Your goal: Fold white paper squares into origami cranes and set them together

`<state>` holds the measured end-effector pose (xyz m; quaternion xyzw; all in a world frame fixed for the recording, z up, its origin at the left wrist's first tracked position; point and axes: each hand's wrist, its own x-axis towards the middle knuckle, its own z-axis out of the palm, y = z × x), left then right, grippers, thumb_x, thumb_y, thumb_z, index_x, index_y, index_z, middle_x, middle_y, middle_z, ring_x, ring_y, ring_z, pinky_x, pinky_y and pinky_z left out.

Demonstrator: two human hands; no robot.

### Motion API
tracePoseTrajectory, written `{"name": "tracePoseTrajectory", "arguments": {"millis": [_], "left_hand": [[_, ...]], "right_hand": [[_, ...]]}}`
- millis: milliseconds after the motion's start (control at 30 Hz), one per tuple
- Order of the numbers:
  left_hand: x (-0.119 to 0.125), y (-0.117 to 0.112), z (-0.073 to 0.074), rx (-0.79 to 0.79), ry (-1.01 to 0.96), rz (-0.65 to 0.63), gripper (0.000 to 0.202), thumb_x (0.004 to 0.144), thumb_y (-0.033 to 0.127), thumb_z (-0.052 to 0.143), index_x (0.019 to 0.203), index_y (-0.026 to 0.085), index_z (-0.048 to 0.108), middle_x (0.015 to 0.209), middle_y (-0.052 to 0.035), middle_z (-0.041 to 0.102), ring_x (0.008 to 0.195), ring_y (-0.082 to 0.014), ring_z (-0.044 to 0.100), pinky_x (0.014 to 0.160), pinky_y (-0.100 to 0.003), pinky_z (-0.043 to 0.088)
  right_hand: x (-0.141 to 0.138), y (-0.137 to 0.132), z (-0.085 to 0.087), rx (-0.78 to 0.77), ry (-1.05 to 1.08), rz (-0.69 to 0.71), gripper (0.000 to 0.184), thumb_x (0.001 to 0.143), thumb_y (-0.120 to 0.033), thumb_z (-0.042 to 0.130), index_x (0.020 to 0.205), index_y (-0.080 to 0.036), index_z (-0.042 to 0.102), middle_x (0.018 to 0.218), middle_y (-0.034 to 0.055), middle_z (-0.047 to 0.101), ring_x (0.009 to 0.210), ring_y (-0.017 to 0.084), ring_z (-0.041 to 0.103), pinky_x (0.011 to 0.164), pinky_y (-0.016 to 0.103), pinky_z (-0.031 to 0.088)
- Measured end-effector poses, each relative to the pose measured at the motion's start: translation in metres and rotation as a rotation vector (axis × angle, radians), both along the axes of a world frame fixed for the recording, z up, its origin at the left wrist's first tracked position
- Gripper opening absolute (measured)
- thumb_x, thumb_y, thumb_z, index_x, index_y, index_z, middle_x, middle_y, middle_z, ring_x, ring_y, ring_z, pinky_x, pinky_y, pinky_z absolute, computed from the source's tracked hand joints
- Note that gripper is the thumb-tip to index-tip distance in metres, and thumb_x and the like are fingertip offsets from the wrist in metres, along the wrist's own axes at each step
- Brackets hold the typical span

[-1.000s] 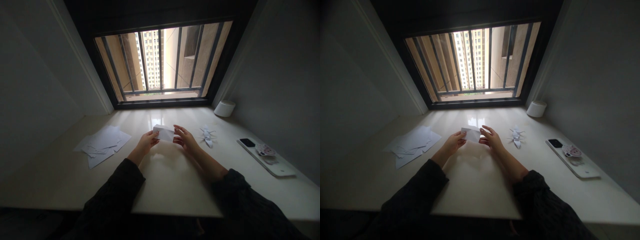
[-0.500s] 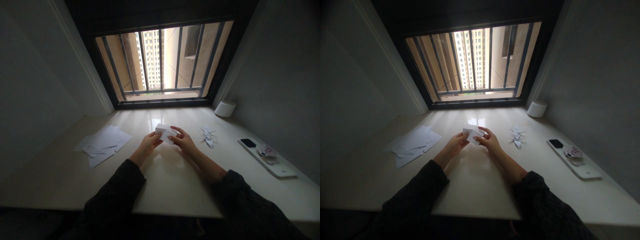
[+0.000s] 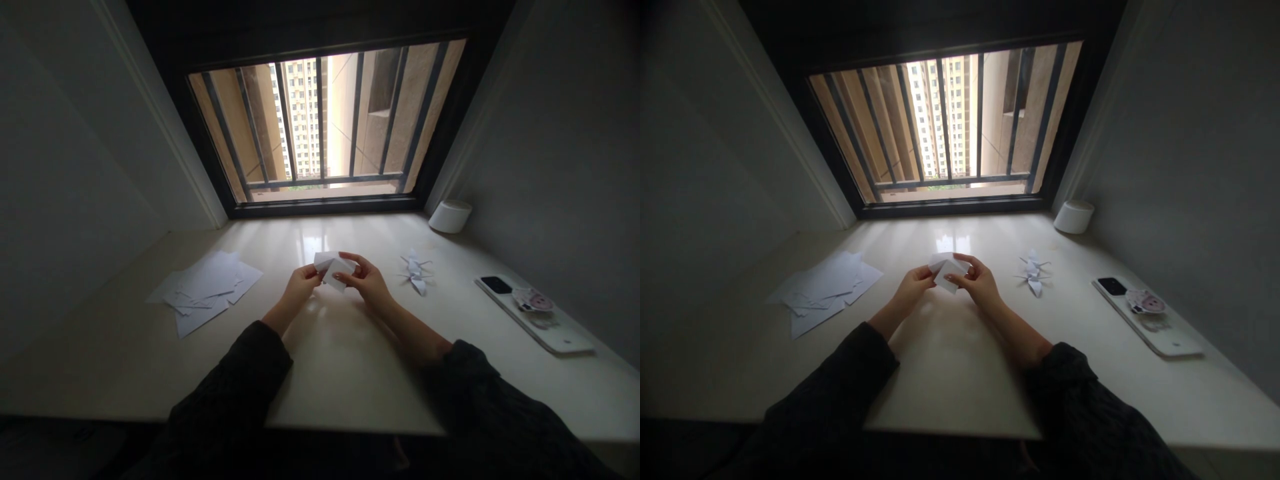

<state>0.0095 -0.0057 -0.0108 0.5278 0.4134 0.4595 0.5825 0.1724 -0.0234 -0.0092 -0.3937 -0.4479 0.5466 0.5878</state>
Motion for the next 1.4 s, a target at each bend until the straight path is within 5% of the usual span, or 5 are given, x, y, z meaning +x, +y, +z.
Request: {"name": "tracePoseTrajectory", "arguments": {"millis": [200, 400, 733, 867, 1400], "left_hand": [[-0.002, 0.001, -0.004, 0.154, 0.125, 0.099, 0.080, 0.071, 0.025, 0.070, 0.142, 0.023, 0.033, 0.075, -0.0007, 0.067, 0.070, -0.0143, 0.061, 0.067, -0.025, 0.046], [-0.002, -0.002, 0.001, 0.381, 0.478, 0.154, 0.032, 0.083, 0.029, 0.056, 0.113, 0.025, 0.066, 0.093, -0.0047, 0.071, 0.082, -0.0176, 0.063, 0.071, -0.027, 0.049], [0.001, -0.005, 0.003, 0.434, 0.561, 0.197, 0.039, 0.074, 0.048, 0.066, 0.106, 0.027, 0.070, 0.107, -0.0080, 0.066, 0.096, -0.0221, 0.062, 0.076, -0.032, 0.052], [0.003, -0.007, 0.006, 0.471, 0.468, 0.169, 0.030, 0.076, 0.044, 0.065, 0.098, 0.025, 0.073, 0.111, -0.0077, 0.067, 0.106, -0.0239, 0.060, 0.093, -0.037, 0.046], [0.012, -0.010, 0.006, 0.225, 0.041, 0.145, 0.032, 0.066, 0.034, 0.076, 0.094, 0.019, 0.074, 0.097, -0.0069, 0.073, 0.092, -0.0255, 0.067, 0.086, -0.037, 0.050]], "right_hand": [[0.000, 0.000, 0.000, 0.051, -0.052, -0.020, 0.062, 0.049, -0.034, 0.083, 0.106, -0.020, 0.063, 0.078, 0.0013, 0.070, 0.068, 0.017, 0.063, 0.064, 0.031, 0.052], [0.006, 0.004, -0.005, 0.138, -0.228, -0.077, 0.060, 0.053, -0.042, 0.081, 0.106, -0.021, 0.063, 0.076, 0.0015, 0.067, 0.063, 0.017, 0.060, 0.061, 0.032, 0.052], [0.008, 0.001, -0.006, 0.239, -0.472, -0.204, 0.051, 0.062, -0.049, 0.075, 0.105, -0.023, 0.066, 0.069, 0.0004, 0.065, 0.052, 0.013, 0.052, 0.051, 0.028, 0.047], [0.008, 0.000, -0.004, 0.282, -0.501, -0.215, 0.047, 0.064, -0.048, 0.074, 0.104, -0.024, 0.066, 0.079, 0.0024, 0.068, 0.054, 0.013, 0.055, 0.054, 0.029, 0.049], [0.010, -0.001, -0.002, 0.500, -0.540, -0.286, 0.025, 0.071, -0.042, 0.072, 0.093, -0.029, 0.073, 0.097, 0.0059, 0.063, 0.082, 0.020, 0.059, 0.070, 0.035, 0.053]]}}
